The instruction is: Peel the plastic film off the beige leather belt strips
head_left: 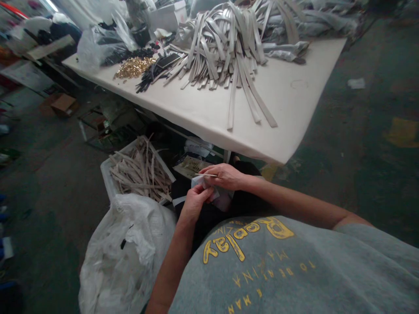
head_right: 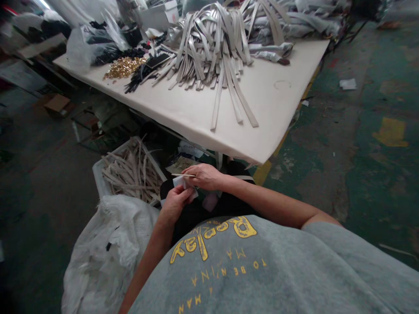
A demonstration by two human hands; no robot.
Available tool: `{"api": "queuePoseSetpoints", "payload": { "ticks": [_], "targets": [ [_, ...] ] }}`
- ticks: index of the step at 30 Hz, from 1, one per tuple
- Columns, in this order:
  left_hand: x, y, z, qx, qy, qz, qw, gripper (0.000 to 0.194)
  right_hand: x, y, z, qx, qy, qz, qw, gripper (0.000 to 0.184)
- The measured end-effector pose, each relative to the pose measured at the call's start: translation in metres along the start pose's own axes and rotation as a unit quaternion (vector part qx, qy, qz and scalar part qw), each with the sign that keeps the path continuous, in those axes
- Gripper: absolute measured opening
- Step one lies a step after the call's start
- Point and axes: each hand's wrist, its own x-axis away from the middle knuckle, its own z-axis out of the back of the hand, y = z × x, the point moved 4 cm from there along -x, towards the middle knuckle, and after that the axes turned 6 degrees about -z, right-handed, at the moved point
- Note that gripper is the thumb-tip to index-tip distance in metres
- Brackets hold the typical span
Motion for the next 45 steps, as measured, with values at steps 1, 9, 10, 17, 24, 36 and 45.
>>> {"api": "queuePoseSetpoints", "payload": {
  "ticks": [1, 9, 10, 17, 24, 36, 45],
  "targets": [
    [0.001, -0.001, -0.001, 0.016, 0.001, 0.012, 1.0, 0.042, 0.0, 0.0, 0.0, 0.001, 0.003, -0.003, 1.0, 0.039],
    [0.002, -0.004, -0.003, 0.061, 0.021, 0.049, 0.997, 0.044, -0.003, 0.018, -0.004, -0.06, 0.029, -0.108, 0.992, 0.044],
    [0.001, -0.004, -0.003, 0.074, 0.028, 0.041, 0.996, 0.042, -0.002, 0.021, -0.002, -0.08, 0.043, -0.122, 0.988, 0.047],
    [-0.013, 0.001, 0.009, 0.274, 0.15, 0.007, 0.95, 0.027, 0.033, 0.02, -0.009, -0.271, -0.082, -0.159, 0.946, 0.059],
    [-0.019, 0.008, 0.001, 0.322, 0.156, -0.006, 0.934, 0.017, 0.037, 0.02, -0.041, -0.299, -0.167, -0.175, 0.923, 0.055],
    [-0.017, -0.009, -0.024, 0.241, 0.061, -0.021, 0.968, 0.038, 0.03, 0.031, -0.053, -0.357, -0.198, -0.197, 0.891, 0.051],
    [-0.044, 0.017, -0.036, 0.334, 0.141, 0.025, 0.932, 0.013, 0.095, 0.0, 0.032, -0.09, 0.055, -0.156, 0.982, 0.044]
  ]
}}
